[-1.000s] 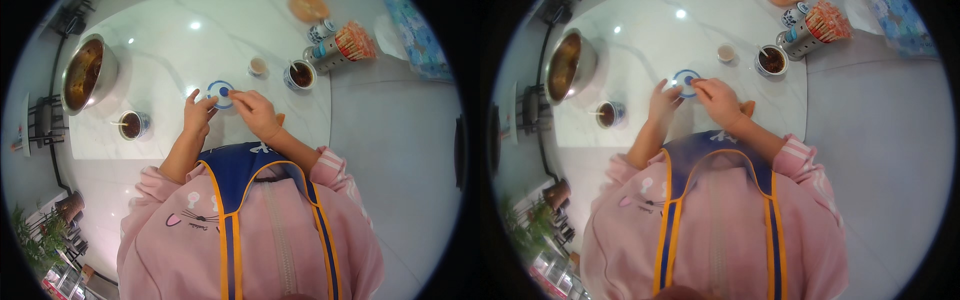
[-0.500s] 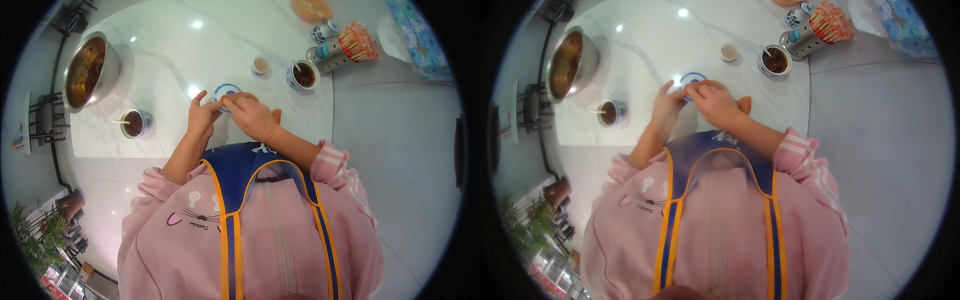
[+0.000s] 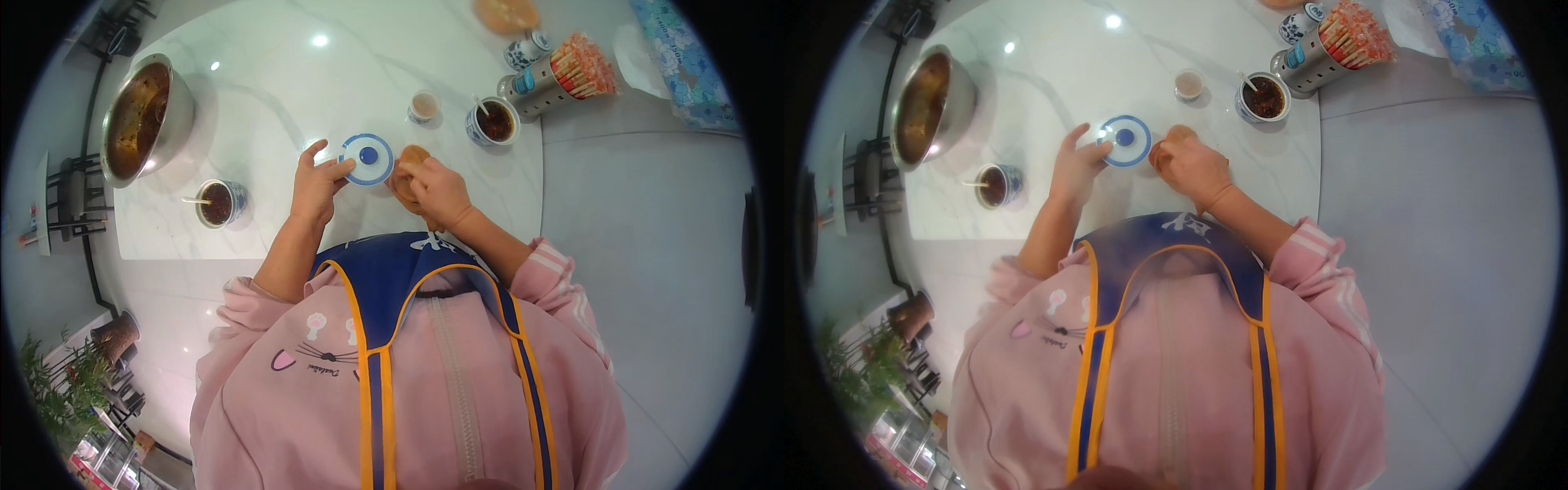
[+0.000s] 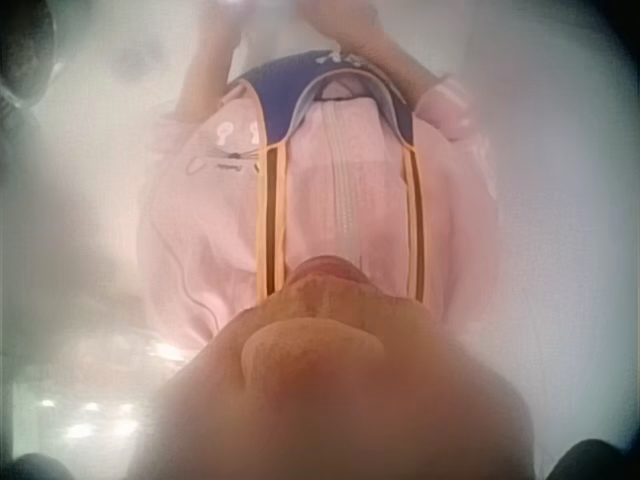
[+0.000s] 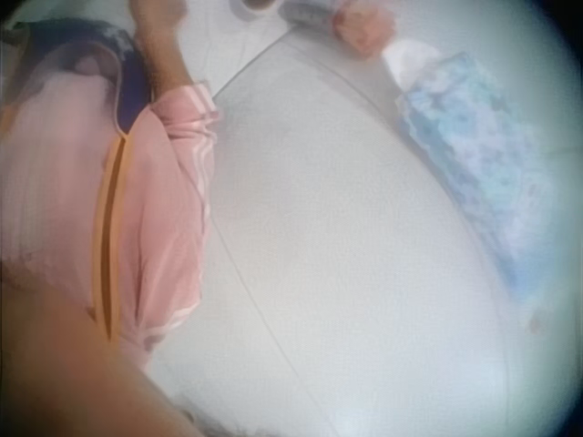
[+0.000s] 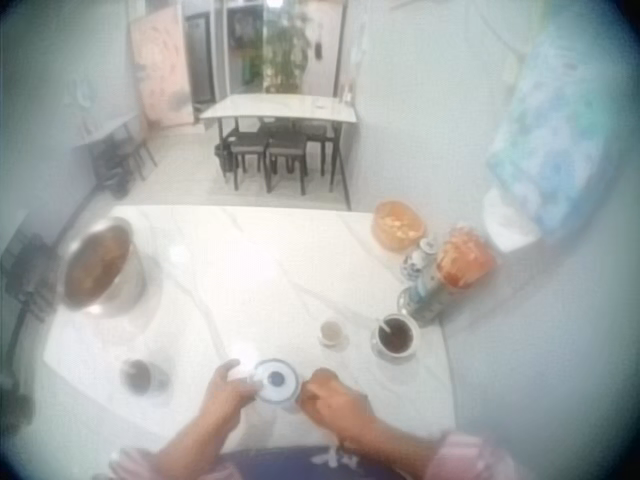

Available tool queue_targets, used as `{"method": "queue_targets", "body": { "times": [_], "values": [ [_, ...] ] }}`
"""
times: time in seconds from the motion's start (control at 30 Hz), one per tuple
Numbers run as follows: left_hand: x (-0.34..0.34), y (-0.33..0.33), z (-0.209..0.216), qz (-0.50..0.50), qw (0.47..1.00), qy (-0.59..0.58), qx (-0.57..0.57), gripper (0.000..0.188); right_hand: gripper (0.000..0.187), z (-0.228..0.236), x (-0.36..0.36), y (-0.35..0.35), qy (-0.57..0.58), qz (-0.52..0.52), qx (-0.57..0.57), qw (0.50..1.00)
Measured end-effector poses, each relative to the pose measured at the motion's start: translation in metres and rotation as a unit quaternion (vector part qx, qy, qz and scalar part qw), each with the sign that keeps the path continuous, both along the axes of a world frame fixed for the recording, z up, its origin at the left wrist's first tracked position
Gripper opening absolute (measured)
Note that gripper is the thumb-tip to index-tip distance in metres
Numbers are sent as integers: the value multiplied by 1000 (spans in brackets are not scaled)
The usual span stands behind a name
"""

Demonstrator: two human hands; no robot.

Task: The person wipes a white table with an orange cloth, moving cups and a bowl aside to reach different areas. They clean around and under the items, then return the cups and bowl to their original positions.

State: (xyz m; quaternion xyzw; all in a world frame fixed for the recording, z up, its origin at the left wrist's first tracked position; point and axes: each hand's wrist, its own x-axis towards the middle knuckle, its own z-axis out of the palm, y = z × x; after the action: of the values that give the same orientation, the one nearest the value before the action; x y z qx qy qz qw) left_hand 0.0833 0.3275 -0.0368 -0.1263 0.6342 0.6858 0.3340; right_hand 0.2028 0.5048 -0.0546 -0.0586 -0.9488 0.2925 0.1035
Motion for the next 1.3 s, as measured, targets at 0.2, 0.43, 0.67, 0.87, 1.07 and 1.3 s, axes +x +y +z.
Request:
{"method": "queue_targets", "body": {
  "times": [0.2, 0.43, 0.67, 0.87, 1.07, 1.3],
  "values": [
    [9, 4, 12, -105, 986, 115, -63, 72, 19, 6, -27, 20, -31, -124, -380, 916],
    [15, 6, 9, -152, 972, 174, -49, 65, 21, 26, -31, 1, -150, 27, -347, 925],
    [9, 0, 14, -140, 967, 200, -73, 64, 19, 10, -24, 15, -183, 46, -110, 976],
    [5, 6, 19, -81, 988, 123, -54, 68, 31, 22, -13, 4, -8, -37, -117, 992],
    [16, 24, 22, -119, 985, 128, -10, 66, 32, 44, -10, -11, -40, -24, -138, 989],
    [21, 45, 19, -196, 975, 90, 51, 76, 24, 40, 0, 17, 66, -50, -69, 994]
  ]
}}
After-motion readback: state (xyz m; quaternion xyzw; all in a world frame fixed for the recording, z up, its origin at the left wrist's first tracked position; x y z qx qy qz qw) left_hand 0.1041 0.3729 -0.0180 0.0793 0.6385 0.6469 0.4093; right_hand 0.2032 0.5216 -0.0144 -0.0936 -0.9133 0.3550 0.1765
